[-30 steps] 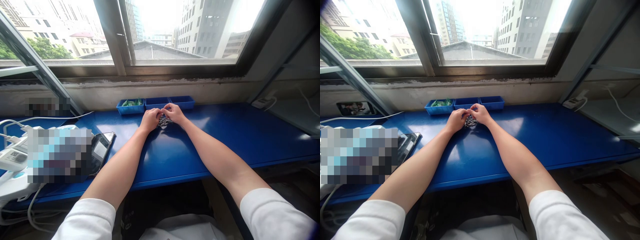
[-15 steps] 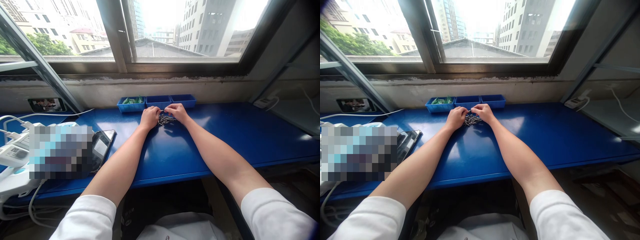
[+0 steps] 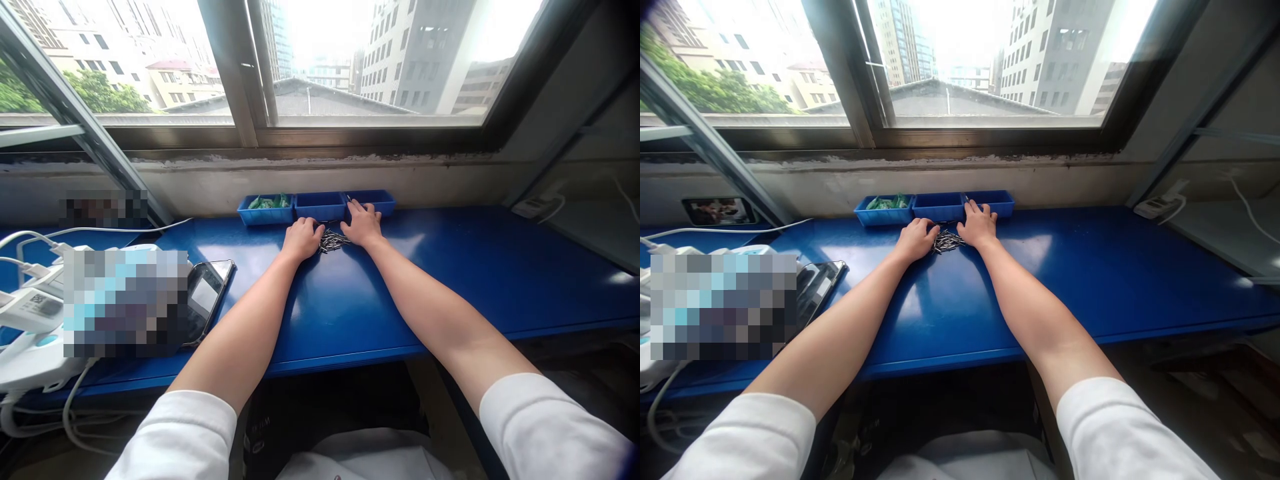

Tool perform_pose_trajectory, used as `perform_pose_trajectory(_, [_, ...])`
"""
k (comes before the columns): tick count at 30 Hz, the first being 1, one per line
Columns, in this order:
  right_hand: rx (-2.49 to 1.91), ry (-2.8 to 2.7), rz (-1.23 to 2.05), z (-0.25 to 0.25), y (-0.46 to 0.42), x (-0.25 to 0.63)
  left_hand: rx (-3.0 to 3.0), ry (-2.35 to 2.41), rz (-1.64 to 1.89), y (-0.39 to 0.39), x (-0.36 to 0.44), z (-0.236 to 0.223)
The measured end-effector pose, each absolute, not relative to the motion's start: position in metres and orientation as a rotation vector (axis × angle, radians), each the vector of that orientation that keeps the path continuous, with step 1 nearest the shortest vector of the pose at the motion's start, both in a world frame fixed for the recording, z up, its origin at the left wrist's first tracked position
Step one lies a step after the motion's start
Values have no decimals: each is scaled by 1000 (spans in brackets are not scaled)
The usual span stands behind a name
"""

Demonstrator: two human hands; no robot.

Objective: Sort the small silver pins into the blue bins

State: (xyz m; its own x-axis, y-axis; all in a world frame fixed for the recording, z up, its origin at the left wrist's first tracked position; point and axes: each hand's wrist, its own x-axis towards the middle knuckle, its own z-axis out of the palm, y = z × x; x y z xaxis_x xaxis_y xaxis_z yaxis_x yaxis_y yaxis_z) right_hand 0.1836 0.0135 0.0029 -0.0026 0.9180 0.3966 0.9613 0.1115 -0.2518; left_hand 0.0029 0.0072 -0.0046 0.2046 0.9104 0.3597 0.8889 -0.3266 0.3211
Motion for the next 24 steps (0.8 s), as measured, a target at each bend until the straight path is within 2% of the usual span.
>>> perform_pose_trajectory(24, [-1932,-1816,-18,-3,27,197,2428,1744,646,6,2,-5])
